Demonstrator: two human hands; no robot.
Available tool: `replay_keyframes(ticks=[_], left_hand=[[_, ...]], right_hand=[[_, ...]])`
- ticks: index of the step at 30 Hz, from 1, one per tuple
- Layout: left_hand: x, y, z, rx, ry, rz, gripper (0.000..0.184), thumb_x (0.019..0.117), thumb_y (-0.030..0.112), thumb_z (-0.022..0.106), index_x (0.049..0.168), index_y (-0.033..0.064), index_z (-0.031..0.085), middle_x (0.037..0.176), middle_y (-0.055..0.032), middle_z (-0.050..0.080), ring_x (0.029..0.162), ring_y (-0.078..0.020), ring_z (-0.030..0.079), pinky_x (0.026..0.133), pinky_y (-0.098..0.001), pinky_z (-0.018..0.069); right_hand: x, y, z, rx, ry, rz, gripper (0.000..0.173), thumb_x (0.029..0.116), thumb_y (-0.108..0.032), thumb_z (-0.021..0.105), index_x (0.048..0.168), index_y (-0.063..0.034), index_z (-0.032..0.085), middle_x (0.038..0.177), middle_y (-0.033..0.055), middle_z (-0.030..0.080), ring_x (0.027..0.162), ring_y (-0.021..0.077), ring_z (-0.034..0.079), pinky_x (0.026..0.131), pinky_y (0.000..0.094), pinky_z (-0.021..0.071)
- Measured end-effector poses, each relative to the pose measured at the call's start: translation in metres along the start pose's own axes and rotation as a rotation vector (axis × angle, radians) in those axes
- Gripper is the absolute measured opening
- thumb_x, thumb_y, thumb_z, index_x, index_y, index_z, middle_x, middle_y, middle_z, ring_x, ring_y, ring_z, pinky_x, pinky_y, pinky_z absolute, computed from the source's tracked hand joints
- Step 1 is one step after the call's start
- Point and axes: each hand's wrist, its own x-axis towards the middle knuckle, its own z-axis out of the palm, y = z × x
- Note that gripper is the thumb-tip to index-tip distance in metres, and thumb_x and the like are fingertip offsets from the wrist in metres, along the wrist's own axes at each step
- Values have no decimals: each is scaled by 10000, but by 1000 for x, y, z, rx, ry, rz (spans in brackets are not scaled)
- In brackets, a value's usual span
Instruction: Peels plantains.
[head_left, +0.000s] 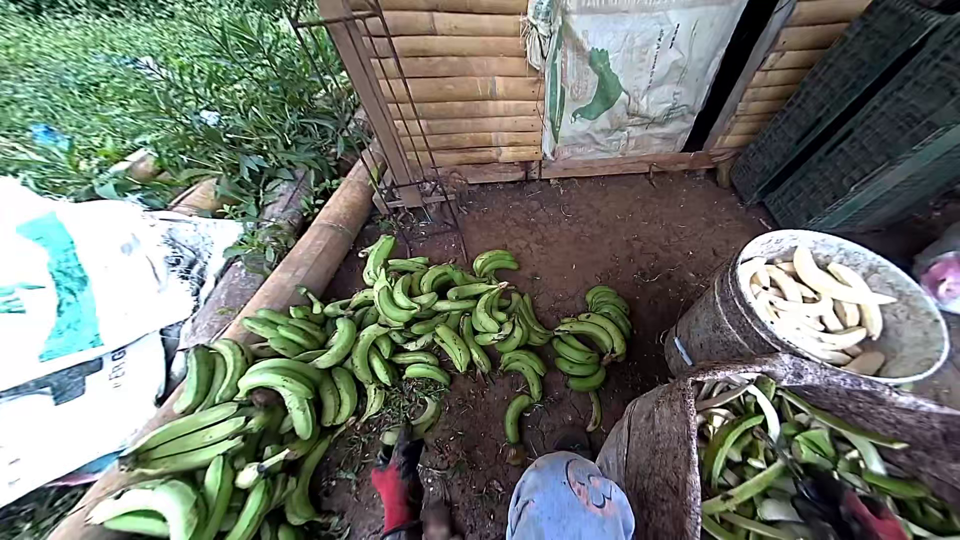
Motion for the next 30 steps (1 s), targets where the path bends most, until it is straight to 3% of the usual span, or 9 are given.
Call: replay_keyframes(ticks=[3,6,10,12,17,21,24,27,30], left_hand=[[-21,63,2,-438,-174,200,470,1118,381,217,1459,99,374,1228,-28,596,1070,-105,628,937,-377,557],[-47,151,36,-815,-326,199,588,1084,527,81,1060,184,558,820,18,666,722,-147,675,699,-398,612],[-148,250,93,-717,-727,172,383,1114,314,222,1058,151,564,771,30,630,636,-90,640,622,-273,601],[-209,272,124,-693,-915,75,300,1096,233,286,1068,124,564,756,3,626,637,-121,652,647,-312,617],[-337,261,187,-597,-1190,-219,261,1070,137,329,993,59,566,659,-23,593,600,-161,642,708,-383,622],[-381,222,213,-556,-1277,-447,307,1094,152,305,977,58,573,643,-19,600,533,-121,623,550,-273,588],[-385,186,228,-567,-1299,-496,292,1082,146,324,1003,51,588,682,-42,642,550,-126,642,530,-271,579],[-388,168,229,-551,-1336,-463,309,1090,179,339,1020,52,612,699,-35,639,570,-129,645,544,-283,586],[-394,166,224,-584,-1399,-398,308,1082,223,315,1053,93,594,730,-24,672,656,-152,699,655,-319,626]], right_hand=[[-15,1,-22,109,127,-97,482,1033,-394,504,1423,-126,596,1362,316,577,1145,513,631,893,697,500],[-37,-16,-52,190,279,-269,479,942,-201,627,1378,-7,584,1270,365,599,1087,564,632,854,731,484],[-63,-53,-55,407,501,-581,437,937,-288,593,1281,-19,616,1026,138,723,855,287,721,723,513,595],[-82,-74,-58,552,444,-700,410,976,-325,577,1292,-66,609,947,44,729,787,173,714,679,419,609],[-105,-86,-70,892,207,-876,562,1024,-252,553,1550,-96,432,964,33,697,750,91,640,718,314,577],[-100,-56,-59,1121,96,-788,444,1025,-243,522,1364,40,562,838,0,637,690,32,589,678,240,533],[-96,-36,-56,1258,-95,-689,381,1025,-256,515,1309,-5,561,756,-81,554,612,-8,510,582,191,456],[-92,-23,-51,1414,-247,-698,513,1018,-317,551,1460,-68,471,728,-124,558,563,-32,482,519,151,415],[-86,-20,-40,1627,-338,-736,279,1024,-354,578,1239,-177,569,685,-116,543,523,-23,460,459,143,362]])
